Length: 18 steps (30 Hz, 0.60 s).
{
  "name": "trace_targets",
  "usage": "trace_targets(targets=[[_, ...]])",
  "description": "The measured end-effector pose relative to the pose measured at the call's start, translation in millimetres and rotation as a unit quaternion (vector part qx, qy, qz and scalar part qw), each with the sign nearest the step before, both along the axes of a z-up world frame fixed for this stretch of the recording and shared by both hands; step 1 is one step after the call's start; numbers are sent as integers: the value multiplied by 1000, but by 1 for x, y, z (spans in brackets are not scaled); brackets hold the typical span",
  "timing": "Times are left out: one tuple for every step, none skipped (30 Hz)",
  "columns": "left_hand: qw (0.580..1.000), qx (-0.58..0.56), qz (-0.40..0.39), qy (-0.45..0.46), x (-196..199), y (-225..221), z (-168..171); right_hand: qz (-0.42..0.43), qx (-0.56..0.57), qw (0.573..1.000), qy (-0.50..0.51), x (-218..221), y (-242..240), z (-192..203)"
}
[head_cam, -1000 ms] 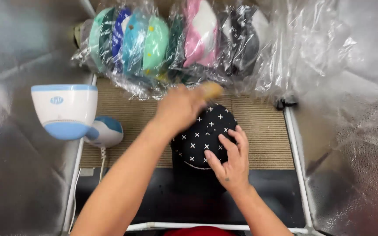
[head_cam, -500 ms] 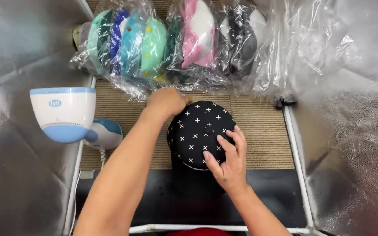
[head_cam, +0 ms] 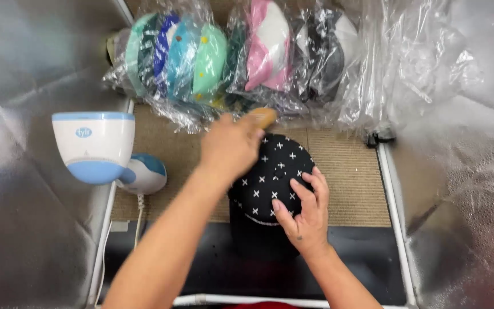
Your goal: Brushing lint or dust off various baseball caps using a wooden brush at a workstation.
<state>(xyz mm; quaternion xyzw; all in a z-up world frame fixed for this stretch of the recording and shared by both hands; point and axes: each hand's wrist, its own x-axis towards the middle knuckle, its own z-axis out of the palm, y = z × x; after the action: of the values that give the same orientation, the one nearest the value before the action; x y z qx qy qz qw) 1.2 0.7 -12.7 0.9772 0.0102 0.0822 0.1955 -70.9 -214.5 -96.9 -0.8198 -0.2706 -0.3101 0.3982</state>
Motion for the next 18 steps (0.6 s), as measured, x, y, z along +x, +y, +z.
trace_targets(targets=[[1000, 2, -2, -5, 0, -6, 10, -2, 2, 1000, -5, 10, 4, -2], [993, -28, -107, -45, -11, -17, 15, -7, -5, 1000, -5, 8, 2, -4], [972, -60, -210, -85, -22, -28, 20, -12, -13, 1000, -4, 5, 0, -7], [973, -60, -204, -85, -28, -27, 29, -5, -13, 1000, -3, 2, -1, -7], [981, -80, -166, -54, -34, -26, 39, -7, -14, 1000, 1, -1, -2, -7], [986, -96, -134, -27, -36, -25, 50, -13, -12, 1000, 1, 0, 0, -6], [986, -92, -132, -31, -31, -12, 45, -11, -9, 1000, -4, 5, 3, -6], [996, -74, -55, 8, -27, -2, 37, -5, -6, 1000, -9, 5, 2, -7], [997, -56, 22, 48, -23, 7, 30, 2, -3, 1000, -14, 5, 1, -7], [997, -58, 24, 50, -27, 11, 10, 4, -5, 1000, -12, 3, -1, -7], [998, -13, 61, 9, -32, 16, -10, 4, -7, 1000, -10, 2, -3, -7], [994, 37, 99, -38, -30, 25, -27, 7, -3, 1000, -15, 8, 1, -7], [993, 41, 104, -42, -44, 15, -5, 11, 1, 1000, -18, 13, 4, -9], [988, -5, 12, -153, -60, -1, 13, 4, 0, 1000, -18, 11, 2, -12], [961, -52, -79, -261, -77, -16, 31, -3, -1, 1000, -19, 8, -1, -14], [962, -54, -71, -256, -82, -21, 12, 4, -4, 1000, -13, 4, -4, -12], [956, -54, -47, -283, -88, -26, -7, 4, -14, 1000, -11, 0, -8, -9], [947, -48, -28, -318, -86, -26, -23, 1, -18, 1000, -19, 4, -5, -5]])
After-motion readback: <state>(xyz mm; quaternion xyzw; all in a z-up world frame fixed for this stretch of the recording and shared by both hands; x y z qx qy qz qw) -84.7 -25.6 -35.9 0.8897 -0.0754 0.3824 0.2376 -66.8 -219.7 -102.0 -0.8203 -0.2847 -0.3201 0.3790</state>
